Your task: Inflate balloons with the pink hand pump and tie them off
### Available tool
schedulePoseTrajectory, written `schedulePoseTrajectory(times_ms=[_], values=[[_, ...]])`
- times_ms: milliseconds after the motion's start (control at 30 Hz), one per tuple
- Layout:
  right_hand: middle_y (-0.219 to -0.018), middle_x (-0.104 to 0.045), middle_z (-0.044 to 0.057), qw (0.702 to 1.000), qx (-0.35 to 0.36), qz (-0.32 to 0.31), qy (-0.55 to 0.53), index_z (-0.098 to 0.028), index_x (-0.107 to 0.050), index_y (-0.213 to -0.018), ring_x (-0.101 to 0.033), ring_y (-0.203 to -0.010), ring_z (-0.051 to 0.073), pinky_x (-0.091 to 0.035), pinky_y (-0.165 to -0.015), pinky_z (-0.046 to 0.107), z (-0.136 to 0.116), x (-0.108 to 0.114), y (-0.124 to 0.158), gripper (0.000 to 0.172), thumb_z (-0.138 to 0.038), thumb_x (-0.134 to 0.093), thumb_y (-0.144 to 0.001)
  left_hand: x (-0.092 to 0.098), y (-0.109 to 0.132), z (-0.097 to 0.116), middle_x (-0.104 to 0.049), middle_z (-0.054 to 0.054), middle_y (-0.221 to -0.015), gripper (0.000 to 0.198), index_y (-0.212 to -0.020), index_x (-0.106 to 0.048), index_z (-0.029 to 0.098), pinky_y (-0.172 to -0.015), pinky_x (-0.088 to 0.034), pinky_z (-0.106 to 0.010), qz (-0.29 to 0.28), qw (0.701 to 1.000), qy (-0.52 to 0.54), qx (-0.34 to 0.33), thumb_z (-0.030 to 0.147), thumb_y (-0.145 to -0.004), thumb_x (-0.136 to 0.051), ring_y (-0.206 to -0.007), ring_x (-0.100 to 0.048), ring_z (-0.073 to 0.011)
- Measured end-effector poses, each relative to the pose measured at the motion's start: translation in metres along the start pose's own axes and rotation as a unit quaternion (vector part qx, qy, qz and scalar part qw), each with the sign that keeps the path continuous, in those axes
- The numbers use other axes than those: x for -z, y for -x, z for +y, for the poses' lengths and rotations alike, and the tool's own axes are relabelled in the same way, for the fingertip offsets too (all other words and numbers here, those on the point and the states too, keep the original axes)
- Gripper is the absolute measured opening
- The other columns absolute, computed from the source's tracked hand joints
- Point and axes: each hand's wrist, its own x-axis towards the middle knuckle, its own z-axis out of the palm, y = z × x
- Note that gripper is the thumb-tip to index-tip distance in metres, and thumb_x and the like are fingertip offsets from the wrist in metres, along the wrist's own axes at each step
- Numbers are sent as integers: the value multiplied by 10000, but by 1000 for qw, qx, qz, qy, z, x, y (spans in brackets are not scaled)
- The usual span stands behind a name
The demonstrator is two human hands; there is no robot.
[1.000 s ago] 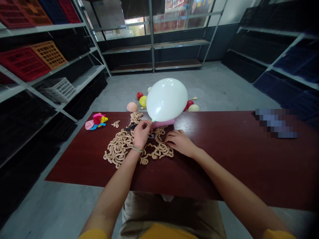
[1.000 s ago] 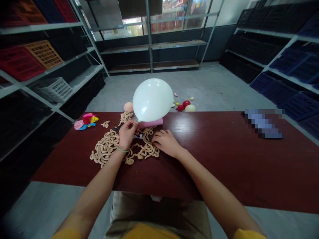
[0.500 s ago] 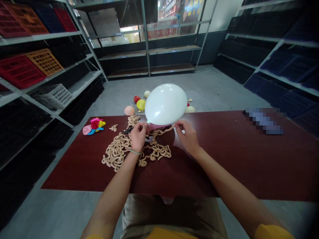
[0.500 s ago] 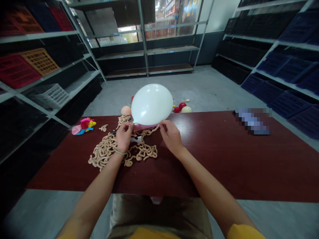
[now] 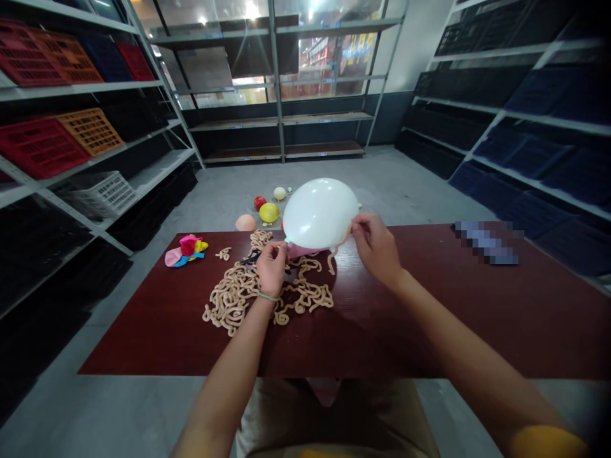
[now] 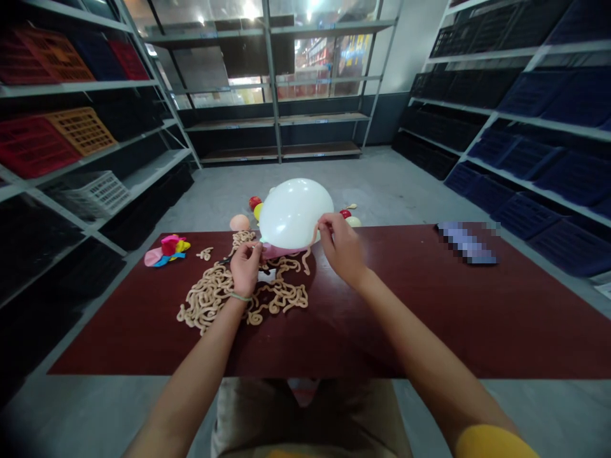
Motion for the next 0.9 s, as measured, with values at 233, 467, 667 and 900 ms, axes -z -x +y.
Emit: schedulePoseTrajectory(times_ms=[233, 467, 667, 900], values=[[-905, -634, 24, 998, 43, -36, 20, -237, -547, -981, -588, -766, 158, -456, -711, 312, -32, 17, -48, 120, -314, -457, -961, 1, 0, 1, -582, 23, -598, 247, -857, -698, 183, -561, -409, -226, 2, 1000, -26, -8, 411, -884, -605, -547, -523, -124], [-932, -645, 49, 984, 149, -41, 87, -252, -551, -992, -585, -801, 187, -451, -740, 341, -82, 14, -115, 163, -327, -407, -986, 2, 2, 2, -640, 11, -659, 231, -868, -700, 195, -602, -432, -228, 4, 999, -49, -22, 394, -898, -589, -586, -562, -129], [-979, -652, 61, 971, 155, -77, 162, -228, -546, -1075, -582, -815, 189, -399, -691, 321, -109, -17, -144, 190, -258, -380, -988, 2, 3, 2, -667, 0, -706, 218, -879, -705, 198, -638, -439, -227, 5, 995, -86, -53, 375, -908, -581, -646, -591, -135], [-1004, -653, 76, 927, 150, -220, 263, -170, -581, -1049, -560, -740, 153, -303, -624, 296, -109, -40, -117, 180, -191, -420, -971, 4, 5, 9, -699, -15, -787, 168, -874, -704, 196, -699, -445, -237, 30, 988, -118, -100, 322, -906, -597, -707, -609, -142]])
